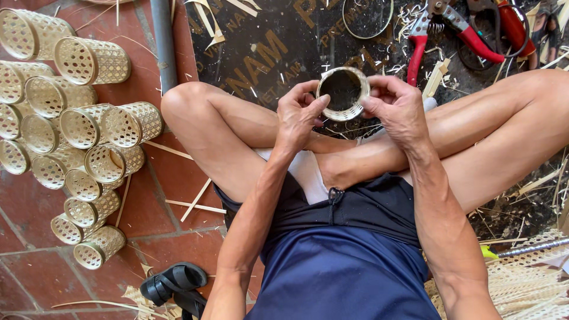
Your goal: The person sits on the floor assembling woven bamboo lampshade/basket bodies. They press and fit bamboo rims onto the woven cylinders, bend thin bamboo strips around a gray plastic pipe to form rims, and attach the rims to the basket bodies, adding finished pieces to a pile of completed baskets.
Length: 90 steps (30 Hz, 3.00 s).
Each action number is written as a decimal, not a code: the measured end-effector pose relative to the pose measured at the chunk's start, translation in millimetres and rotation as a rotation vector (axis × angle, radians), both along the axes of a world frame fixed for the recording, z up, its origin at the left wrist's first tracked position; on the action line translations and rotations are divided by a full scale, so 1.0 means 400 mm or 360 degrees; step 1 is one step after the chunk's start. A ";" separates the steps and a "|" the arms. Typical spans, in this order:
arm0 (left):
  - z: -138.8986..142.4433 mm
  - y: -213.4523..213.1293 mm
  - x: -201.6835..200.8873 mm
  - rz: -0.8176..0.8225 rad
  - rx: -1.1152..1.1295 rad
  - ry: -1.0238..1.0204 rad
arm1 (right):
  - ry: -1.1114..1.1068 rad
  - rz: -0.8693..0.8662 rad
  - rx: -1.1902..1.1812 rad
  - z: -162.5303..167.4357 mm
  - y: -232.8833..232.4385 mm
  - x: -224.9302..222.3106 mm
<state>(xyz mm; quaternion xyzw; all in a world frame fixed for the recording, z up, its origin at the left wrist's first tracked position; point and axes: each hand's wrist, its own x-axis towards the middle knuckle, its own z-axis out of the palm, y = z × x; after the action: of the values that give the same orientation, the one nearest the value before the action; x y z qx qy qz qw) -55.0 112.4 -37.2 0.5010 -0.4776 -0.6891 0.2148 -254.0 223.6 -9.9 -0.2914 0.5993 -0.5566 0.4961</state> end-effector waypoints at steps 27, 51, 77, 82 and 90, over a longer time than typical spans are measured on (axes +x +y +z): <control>0.214 0.097 -0.004 0.0069 -0.1859 0.0082 | 0.1619 -0.0427 -0.0324 0.094 0.030 0.108; 0.277 0.113 -0.005 -0.0250 -0.2414 0.0337 | 0.1041 -0.0704 -0.0264 0.194 0.020 0.128; 0.026 -0.017 -0.002 0.0035 -0.0493 -0.0002 | 0.1232 -0.0007 0.0001 0.053 -0.081 0.023; 0.039 -0.022 0.008 0.0009 -0.0219 -0.0012 | 0.1005 0.0082 0.0097 0.053 -0.091 0.000; 0.042 -0.017 0.003 0.0065 -0.0126 -0.0034 | 0.1187 0.0061 -0.0005 0.040 -0.095 0.011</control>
<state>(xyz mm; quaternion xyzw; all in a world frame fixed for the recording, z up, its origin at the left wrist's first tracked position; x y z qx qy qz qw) -54.0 105.8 -20.4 0.5090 -0.4964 -0.6598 0.2433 -249.6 185.6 6.0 -0.4860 0.7326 -0.4037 0.2534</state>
